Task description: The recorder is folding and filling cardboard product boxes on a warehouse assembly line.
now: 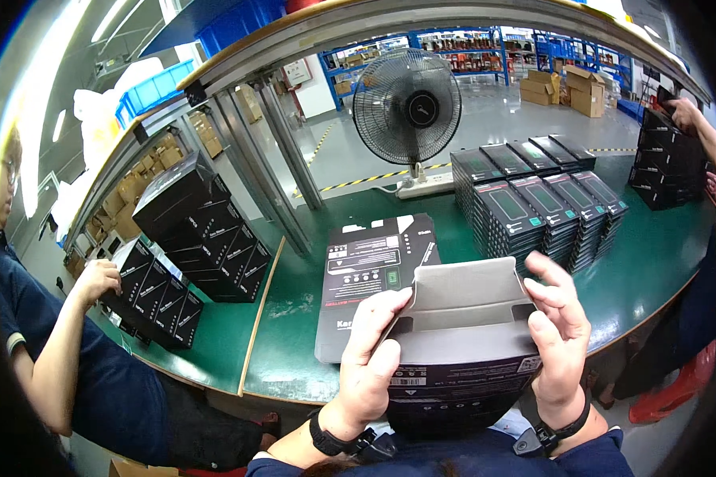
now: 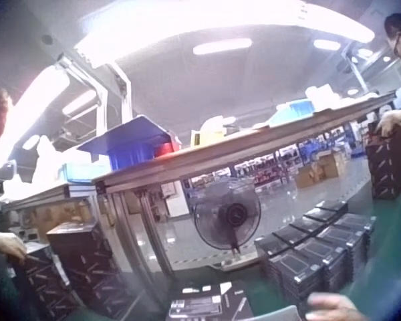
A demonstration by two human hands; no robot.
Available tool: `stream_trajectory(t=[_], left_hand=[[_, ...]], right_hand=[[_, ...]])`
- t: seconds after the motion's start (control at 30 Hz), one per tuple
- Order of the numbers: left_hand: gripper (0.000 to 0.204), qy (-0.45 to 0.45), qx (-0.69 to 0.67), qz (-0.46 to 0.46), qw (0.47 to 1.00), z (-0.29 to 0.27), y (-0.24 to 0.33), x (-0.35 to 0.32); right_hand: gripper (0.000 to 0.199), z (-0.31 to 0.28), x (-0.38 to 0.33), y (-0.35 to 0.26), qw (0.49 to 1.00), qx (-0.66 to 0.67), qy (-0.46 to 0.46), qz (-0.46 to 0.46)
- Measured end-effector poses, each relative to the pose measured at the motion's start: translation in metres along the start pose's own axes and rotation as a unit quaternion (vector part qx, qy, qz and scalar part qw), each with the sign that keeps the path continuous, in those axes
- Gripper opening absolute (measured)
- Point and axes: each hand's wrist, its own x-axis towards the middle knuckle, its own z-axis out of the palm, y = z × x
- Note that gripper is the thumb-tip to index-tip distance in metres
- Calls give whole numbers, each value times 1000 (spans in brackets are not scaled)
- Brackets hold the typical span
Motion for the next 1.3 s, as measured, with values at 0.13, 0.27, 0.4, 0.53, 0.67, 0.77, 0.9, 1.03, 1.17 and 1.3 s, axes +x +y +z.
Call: stream_trajectory(t=[0.13, 0.27, 0.4, 0.53, 0.67, 0.77, 0.9, 1.03, 1.17, 1.3], left_hand=[[42, -28, 42, -6, 999, -2, 1, 10], [34, -23, 19, -65, 997, -10, -18, 7], [44, -1, 42, -73, 996, -9, -19, 0], [51, 27, 32, -68, 997, 7, -9, 1], [52, 41, -37, -83, 995, 16, -7, 4], [47, 27, 37, -36, 998, 16, -3, 3], [37, 14, 146, -15, 989, 14, 10, 2], [37, -18, 94, -17, 995, 10, 13, 8], [37, -31, 48, -38, 998, -1, 25, 23], [35, -64, 56, -62, 995, -9, 39, 33]], right_hand=[[53, -17, 7, 12, 996, -23, -79, -18], [65, -15, 5, 25, 993, 7, -98, 63], [58, -17, 3, 21, 990, -62, -96, 77], [54, -25, -2, 13, 990, -107, -90, -14], [51, -27, -1, 7, 987, -119, -90, -63], [30, -31, -6, 5, 975, -124, -162, -90], [24, -21, -9, -1, 983, -114, -116, -85], [29, -21, 1, -8, 951, 197, -57, 232], [21, -20, 11, -9, 971, -11, -155, 181], [58, -7, 8, 11, 994, 10, -109, 9]])
